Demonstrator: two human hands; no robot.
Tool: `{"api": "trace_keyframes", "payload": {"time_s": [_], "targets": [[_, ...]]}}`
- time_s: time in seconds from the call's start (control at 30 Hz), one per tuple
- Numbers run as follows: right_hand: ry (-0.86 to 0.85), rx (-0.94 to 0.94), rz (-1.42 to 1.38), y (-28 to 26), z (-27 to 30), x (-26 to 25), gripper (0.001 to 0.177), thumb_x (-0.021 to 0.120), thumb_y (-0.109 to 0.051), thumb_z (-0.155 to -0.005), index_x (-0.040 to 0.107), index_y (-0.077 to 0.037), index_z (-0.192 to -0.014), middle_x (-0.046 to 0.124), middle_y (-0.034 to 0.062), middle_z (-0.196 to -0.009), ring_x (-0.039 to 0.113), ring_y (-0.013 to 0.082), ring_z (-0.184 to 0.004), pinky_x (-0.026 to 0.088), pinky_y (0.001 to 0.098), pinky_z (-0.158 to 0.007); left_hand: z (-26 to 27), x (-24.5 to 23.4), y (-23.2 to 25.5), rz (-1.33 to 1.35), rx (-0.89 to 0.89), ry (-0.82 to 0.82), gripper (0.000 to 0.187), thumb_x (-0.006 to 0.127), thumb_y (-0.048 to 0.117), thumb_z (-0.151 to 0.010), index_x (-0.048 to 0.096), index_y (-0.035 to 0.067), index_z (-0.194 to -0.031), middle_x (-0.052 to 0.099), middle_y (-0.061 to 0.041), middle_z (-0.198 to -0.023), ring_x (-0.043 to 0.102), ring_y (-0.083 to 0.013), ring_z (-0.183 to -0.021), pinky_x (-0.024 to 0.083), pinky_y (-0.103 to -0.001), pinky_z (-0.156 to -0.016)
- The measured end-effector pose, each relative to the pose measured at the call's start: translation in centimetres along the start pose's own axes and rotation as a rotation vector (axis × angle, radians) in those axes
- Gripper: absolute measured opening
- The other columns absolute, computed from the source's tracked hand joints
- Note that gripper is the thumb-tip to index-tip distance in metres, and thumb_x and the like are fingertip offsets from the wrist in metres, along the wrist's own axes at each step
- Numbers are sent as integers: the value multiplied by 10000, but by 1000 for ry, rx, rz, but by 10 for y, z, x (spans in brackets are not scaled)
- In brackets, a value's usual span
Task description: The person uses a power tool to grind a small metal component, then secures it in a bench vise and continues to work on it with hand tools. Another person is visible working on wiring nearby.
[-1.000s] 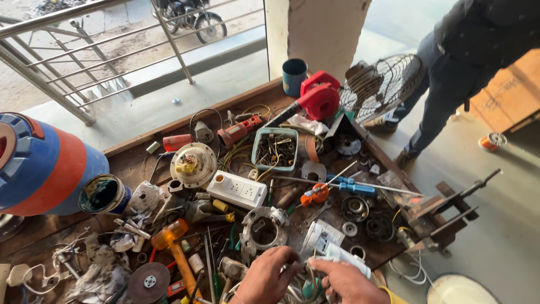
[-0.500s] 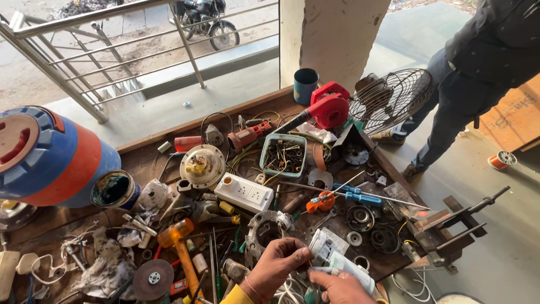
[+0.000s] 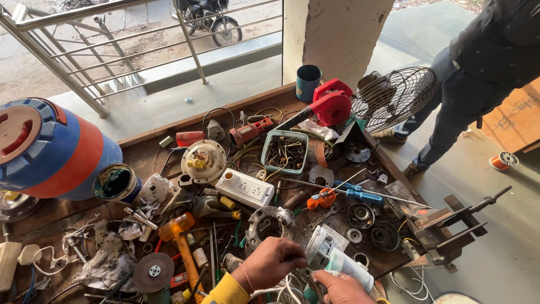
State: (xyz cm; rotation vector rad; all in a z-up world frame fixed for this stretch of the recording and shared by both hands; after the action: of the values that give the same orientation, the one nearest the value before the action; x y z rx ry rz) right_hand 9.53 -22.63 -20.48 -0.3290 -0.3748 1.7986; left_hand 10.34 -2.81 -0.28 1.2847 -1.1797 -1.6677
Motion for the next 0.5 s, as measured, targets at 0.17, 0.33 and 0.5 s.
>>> {"api": "trace_keyframes", "payload": {"time_s": [0.17,0.33,0.5], "targets": [[21,5,13,13,-13,-7,313,774,-296,-879,775,-1,-983,557,80,-582,461,170,-464,362,335,-471,10,-6,44,-247,184,21,173,728,167,-927,753,48,-1049,736,-147,-935,717,-326,-864,573,-385,-767],[46,-85,53,8,-27,-2,311,779,-298,-872,777,-19,-1010,615,78,-644,517,168,-529,405,327,-515,15,14,32,-392,233,-9,233,702,136,-924,720,69,-1146,694,-138,-922,674,-343,-937,549,-435,-821],[64,-146,119,-27,-38,-5,289,783,-287,-873,765,-24,-992,604,72,-649,505,162,-529,397,319,-509,-8,43,-46,-548,182,-140,176,634,154,-963,722,83,-1098,700,-121,-995,685,-315,-1026,547,-431,-867]]}}
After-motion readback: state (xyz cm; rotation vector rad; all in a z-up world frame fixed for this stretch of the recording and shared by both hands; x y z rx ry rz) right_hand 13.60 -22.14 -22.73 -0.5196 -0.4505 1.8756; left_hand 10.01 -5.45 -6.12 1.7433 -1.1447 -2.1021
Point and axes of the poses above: each hand's wrist, its own z-axis away from the middle knuckle, its own x-axis out of the palm, y = z × x, the point moved 10 cm from there along -z, towards the middle knuckle
